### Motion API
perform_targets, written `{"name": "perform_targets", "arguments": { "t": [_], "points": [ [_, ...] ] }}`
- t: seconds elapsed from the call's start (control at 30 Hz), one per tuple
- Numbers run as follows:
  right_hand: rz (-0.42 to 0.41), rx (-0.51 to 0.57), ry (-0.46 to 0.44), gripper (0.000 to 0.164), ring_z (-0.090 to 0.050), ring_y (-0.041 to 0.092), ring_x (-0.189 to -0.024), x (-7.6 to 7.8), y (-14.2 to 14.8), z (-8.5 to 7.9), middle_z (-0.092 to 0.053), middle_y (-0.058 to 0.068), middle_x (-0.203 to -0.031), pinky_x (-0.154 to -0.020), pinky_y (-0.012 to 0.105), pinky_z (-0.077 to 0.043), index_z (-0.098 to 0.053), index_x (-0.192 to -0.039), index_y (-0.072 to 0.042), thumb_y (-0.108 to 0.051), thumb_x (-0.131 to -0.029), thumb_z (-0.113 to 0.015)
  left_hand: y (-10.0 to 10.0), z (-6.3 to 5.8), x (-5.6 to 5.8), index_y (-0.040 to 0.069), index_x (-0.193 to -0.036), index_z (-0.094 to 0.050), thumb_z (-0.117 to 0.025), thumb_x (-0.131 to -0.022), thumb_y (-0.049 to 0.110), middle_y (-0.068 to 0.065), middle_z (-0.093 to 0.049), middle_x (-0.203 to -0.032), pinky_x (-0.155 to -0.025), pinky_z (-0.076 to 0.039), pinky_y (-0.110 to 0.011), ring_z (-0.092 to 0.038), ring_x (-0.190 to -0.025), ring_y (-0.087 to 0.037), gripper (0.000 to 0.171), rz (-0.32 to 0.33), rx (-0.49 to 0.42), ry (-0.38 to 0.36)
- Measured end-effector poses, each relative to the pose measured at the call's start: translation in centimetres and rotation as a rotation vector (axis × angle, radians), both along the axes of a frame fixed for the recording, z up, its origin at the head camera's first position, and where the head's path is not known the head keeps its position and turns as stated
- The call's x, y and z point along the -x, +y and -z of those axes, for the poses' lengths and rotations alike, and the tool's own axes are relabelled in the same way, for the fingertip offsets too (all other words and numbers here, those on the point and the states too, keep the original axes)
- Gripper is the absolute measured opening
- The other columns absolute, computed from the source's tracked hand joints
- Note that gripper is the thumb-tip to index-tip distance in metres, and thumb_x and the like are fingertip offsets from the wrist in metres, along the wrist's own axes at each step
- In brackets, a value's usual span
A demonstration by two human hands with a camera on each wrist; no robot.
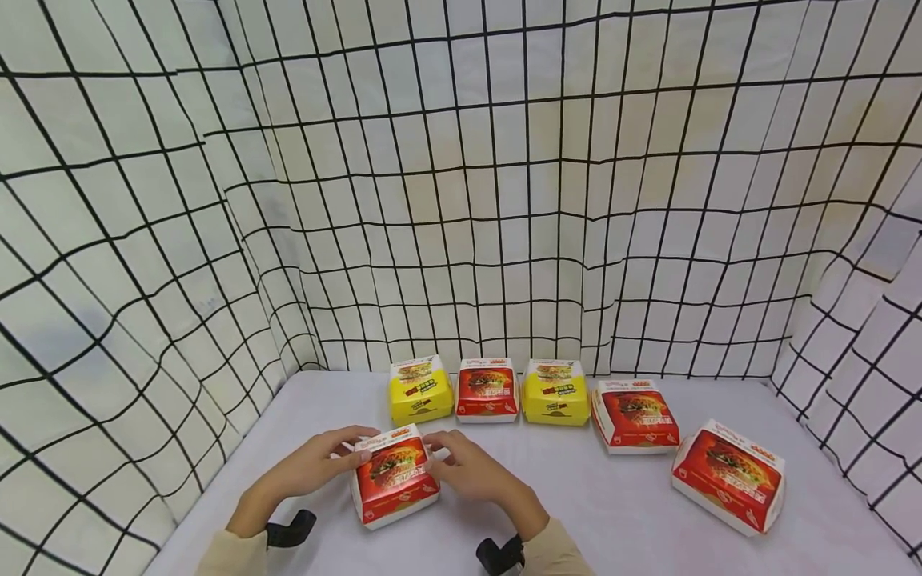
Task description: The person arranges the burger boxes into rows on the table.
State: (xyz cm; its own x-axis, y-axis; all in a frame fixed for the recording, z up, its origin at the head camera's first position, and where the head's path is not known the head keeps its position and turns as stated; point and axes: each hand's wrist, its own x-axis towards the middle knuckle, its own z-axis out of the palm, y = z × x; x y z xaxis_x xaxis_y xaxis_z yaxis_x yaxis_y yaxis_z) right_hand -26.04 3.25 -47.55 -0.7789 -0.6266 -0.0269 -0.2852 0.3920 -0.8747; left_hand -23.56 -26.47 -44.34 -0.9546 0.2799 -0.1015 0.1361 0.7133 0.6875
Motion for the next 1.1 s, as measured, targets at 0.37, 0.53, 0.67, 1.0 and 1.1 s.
{"name": "perform_targets", "arguments": {
  "t": [0.37,0.53,0.67,1.0,1.1],
  "points": [
    [-0.005,-0.005,-0.013,0.052,-0.06,0.022,-0.116,0.6,0.9,0.1,-0.052,0.011,-0.146,-0.089,0.041,-0.054,-0.048,-0.148,-0.017,-0.035,-0.101,-0.062,1.1,1.2,0.6,0.022,-0.141,-0.06,-0.063,-0.101,0.041,-0.008,-0.066,-0.132,-0.084,-0.055,-0.041,-0.062,-0.112,-0.026,0.045,-0.021,-0.062,0.02],
    [0.003,-0.012,-0.031,0.058,-0.059,0.023,-0.117,0.7,1.2,0.1,-0.049,0.012,-0.148,-0.09,0.043,-0.054,-0.045,-0.15,-0.017,-0.036,-0.099,-0.065,1.8,1.4,0.7,0.023,-0.142,-0.059,-0.062,-0.101,0.04,-0.007,-0.064,-0.135,-0.088,-0.056,-0.046,-0.061,-0.117,-0.028,0.045,-0.042,-0.086,0.018],
    [-0.002,0.007,-0.064,0.066,-0.057,0.023,-0.119,0.6,0.7,0.2,-0.043,0.012,-0.152,-0.092,0.044,-0.054,-0.041,-0.152,-0.017,-0.038,-0.096,-0.069,1.9,1.6,0.3,0.02,-0.14,-0.06,-0.065,-0.1,0.036,-0.007,-0.063,-0.135,-0.088,-0.058,-0.043,-0.063,-0.112,-0.024,0.043,-0.134,-0.076,0.059],
    [0.014,-0.013,-0.095,0.083,-0.058,0.023,-0.12,0.2,0.3,0.1,-0.039,0.012,-0.154,-0.095,0.047,-0.054,-0.03,-0.158,-0.018,-0.041,-0.092,-0.074,1.9,2.3,-0.6,0.018,-0.147,-0.051,-0.064,-0.099,0.045,-0.009,-0.066,-0.125,-0.069,-0.051,-0.03,-0.063,-0.088,-0.013,0.057,-0.212,-0.068,0.072],
    [0.019,-0.013,-0.093,0.087,-0.056,0.023,-0.12,0.3,0.5,0.3,-0.037,0.012,-0.156,-0.095,0.047,-0.054,-0.027,-0.16,-0.017,-0.042,-0.092,-0.075,2.1,2.4,-0.8,0.018,-0.152,-0.044,-0.064,-0.098,0.05,-0.011,-0.062,-0.132,-0.071,-0.052,-0.032,-0.064,-0.095,-0.015,0.066,-0.18,-0.062,0.022]
  ]
}}
